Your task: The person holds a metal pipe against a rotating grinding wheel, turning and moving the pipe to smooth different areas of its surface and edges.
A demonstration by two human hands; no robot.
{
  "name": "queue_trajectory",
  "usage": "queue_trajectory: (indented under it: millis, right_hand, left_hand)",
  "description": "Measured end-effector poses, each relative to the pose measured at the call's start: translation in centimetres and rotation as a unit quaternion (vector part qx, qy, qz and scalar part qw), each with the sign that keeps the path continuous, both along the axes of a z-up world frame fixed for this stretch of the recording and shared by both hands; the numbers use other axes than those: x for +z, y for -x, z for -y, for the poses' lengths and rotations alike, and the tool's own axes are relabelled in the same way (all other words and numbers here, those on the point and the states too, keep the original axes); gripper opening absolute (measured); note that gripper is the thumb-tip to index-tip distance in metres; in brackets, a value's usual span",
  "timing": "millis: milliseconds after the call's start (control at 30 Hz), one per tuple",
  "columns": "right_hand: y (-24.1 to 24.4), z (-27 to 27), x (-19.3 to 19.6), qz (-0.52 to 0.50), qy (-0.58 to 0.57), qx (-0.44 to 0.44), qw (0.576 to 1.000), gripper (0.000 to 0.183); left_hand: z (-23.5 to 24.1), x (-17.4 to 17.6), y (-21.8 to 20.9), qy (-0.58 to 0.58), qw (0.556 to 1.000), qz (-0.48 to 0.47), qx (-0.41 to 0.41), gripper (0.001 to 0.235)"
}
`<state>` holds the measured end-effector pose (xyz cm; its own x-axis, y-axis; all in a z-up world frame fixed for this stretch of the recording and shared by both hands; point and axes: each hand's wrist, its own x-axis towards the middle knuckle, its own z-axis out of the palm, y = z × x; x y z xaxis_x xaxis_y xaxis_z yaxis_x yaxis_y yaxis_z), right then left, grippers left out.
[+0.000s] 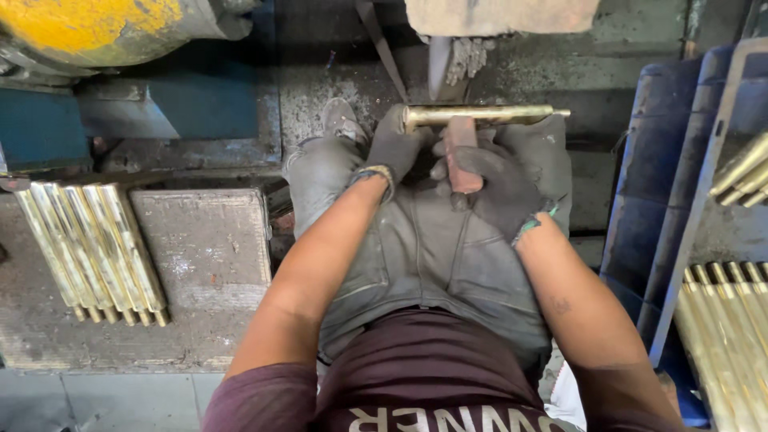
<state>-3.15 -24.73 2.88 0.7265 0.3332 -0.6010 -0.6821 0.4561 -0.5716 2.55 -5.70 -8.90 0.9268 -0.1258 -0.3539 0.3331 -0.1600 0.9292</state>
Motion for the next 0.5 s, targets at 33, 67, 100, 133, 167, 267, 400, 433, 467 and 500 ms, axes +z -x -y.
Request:
queue_trajectory:
  millis: [33, 67, 100, 133, 167, 267, 400, 433, 467, 500]
  right_hand:
    - [-0.2, -0.6, -1.0, -0.021, -0.017, -0.016, 1.000, 0.043]
    - [-0.4, -1.4, -2.0, -0.042, -0.034, -0.034, 0.998, 0.041]
    - [-0.5, -1.8, -2.8, -0.063, -0.050, -0.051, 0.995, 0.039]
    - [-0.6, -2.0, -3.4, -0.086, -0.057, -0.059, 0.993, 0.038]
    - [-0.7, -2.3, -4.0, -0.108, -0.064, -0.067, 0.990, 0.036]
    - [-0.9, -2.2, -5.7, -0.117, -0.097, -0.066, 0.986, 0.031]
    - [-0.5, -2.3, -8.7, -0.121, -0.185, -0.131, 0.966, 0.026]
    - [-0.3, -2.2, -9.1, -0.122, -0.167, -0.125, 0.971, 0.026]
    - [-0.3, -2.3, -9.4, -0.120, -0.149, -0.118, 0.974, 0.026]
    - [-0.3, -2.4, -9.4, -0.119, -0.131, -0.112, 0.978, 0.026]
  left_hand:
    - [0.4, -0.2, -0.1, 0.022, 1.000, -0.015, 0.011, 0.026]
    - [0.8, -0.5, -0.2, 0.044, 0.998, -0.032, 0.021, 0.027]
    - [1.0, -0.7, -0.3, 0.066, 0.996, -0.048, 0.032, 0.030]
    - [1.0, -1.0, -0.4, 0.051, 0.996, -0.060, 0.030, 0.029]
    - [1.1, -1.2, -0.5, 0.036, 0.996, -0.072, 0.027, 0.029]
    - [1.2, -2.7, -0.7, 0.070, 0.995, -0.067, 0.034, 0.036]
    - [1.2, -6.1, -1.0, 0.070, 0.996, -0.032, 0.050, 0.041]
    - [1.1, -6.7, -0.9, 0.056, 0.997, -0.009, 0.042, 0.041]
    - [0.9, -7.2, -1.0, 0.042, 0.998, 0.015, 0.035, 0.040]
    - [0.7, -7.5, -1.0, 0.028, 0.998, 0.040, 0.027, 0.040]
